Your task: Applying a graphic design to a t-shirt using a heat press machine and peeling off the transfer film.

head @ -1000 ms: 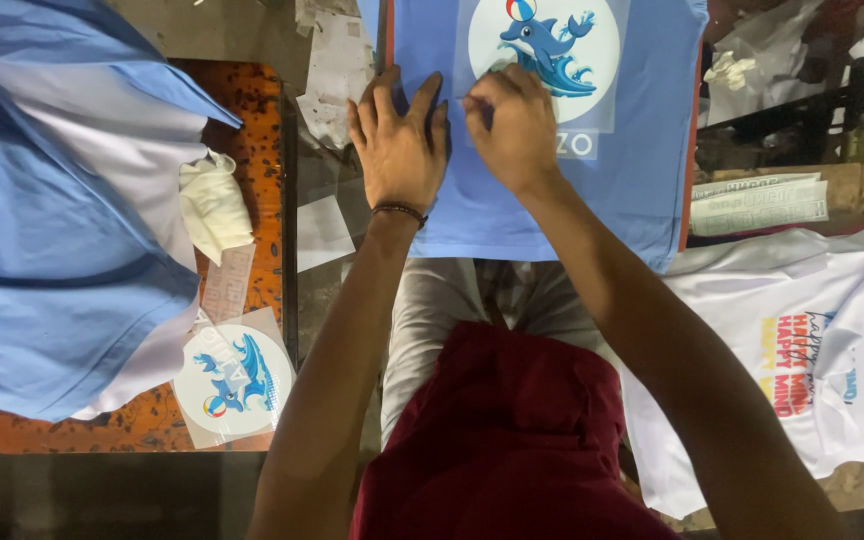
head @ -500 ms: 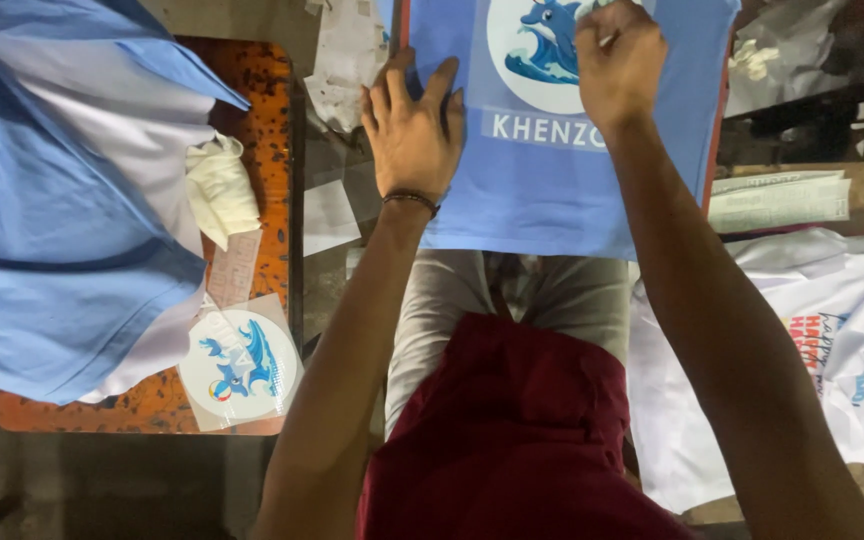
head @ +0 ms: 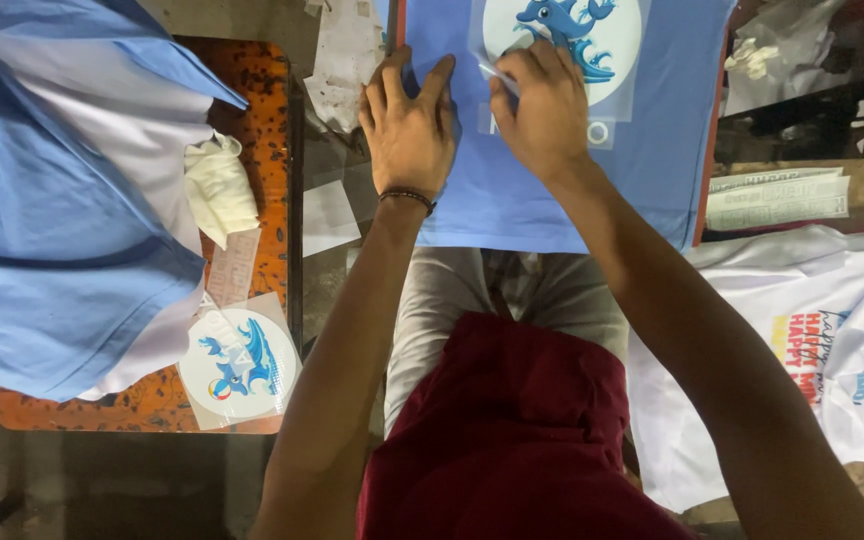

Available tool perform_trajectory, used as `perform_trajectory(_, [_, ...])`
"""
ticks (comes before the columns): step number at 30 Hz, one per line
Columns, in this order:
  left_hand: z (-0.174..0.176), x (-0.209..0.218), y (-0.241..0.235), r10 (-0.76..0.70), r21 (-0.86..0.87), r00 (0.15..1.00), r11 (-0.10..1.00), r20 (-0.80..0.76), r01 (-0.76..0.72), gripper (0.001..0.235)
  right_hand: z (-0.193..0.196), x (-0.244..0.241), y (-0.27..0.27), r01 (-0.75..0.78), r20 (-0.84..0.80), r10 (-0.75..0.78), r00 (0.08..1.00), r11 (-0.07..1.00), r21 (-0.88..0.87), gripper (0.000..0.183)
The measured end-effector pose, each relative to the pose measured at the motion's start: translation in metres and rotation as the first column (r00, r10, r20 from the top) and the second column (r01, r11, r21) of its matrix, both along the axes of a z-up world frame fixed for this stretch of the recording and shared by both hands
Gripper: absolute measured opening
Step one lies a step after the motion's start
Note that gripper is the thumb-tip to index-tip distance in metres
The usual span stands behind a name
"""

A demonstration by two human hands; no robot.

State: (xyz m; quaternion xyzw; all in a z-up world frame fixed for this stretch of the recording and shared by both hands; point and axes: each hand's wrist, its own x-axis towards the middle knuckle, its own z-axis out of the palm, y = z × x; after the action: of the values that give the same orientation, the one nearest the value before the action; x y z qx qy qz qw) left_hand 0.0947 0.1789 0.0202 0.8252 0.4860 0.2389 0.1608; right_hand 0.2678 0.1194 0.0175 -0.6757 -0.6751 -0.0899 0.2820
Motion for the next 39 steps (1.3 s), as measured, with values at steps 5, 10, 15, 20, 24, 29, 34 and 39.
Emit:
perform_trajectory(5, [0.001, 0.0, 0.0, -0.004, -0.035, 1.0, 0.999, -0.005, 0.004, 0.04, -0.008, 0.003, 0.006, 0.027, -0.047, -0.027, 0.999, 1.0, -0.001, 0.031])
perform_trajectory(10, [0.001, 0.0, 0.0, 0.001, -0.017, 1.0, 1.0, -0.005, -0.001, 0.039, -0.001, 0.004, -0.002, -0.063, -0.266, 0.033, 0.964, 0.993, -0.103, 0.047])
perform_trajectory(15, [-0.001, 0.002, -0.001, -0.001, -0.023, 0.999, 1.0, -0.033, 0.0, 0.042, 0.008, 0.029, -0.001, -0.223, -0.346, 0.161, 0.924, 0.964, -0.148, 0.049])
perform_trajectory(20, [-0.002, 0.001, 0.001, 0.011, -0.001, 1.0, 1.0, -0.025, -0.011, 0.039, 0.036, 0.027, 0.0, -0.12, -0.531, -0.014, 0.847, 0.969, -0.217, 0.052])
perform_trajectory(24, [-0.005, 0.0, 0.003, -0.006, -0.039, 0.999, 0.999, -0.052, 0.004, 0.039, -0.052, 0.111, 0.015, 0.412, -0.577, -0.264, 0.773, 0.901, 0.139, 0.033])
perform_trajectory(29, [-0.002, 0.001, 0.001, 0.001, 0.006, 1.0, 1.0, -0.023, -0.001, 0.04, -0.196, 0.289, -0.001, 0.151, -0.903, 0.034, 0.427, 0.983, 0.108, 0.032])
perform_trajectory(34, [-0.001, 0.002, 0.001, -0.011, -0.013, 1.0, 1.0, -0.012, 0.011, 0.037, 0.06, 0.101, -0.029, 0.236, -0.472, -0.328, 0.818, 0.94, -0.245, 0.034])
perform_trajectory(39, [0.005, 0.001, 0.001, -0.004, -0.001, 1.0, 1.0, 0.008, 0.004, 0.037, 0.157, 0.099, -0.058, 0.421, 0.111, -0.428, 0.897, 0.752, -0.506, 0.015])
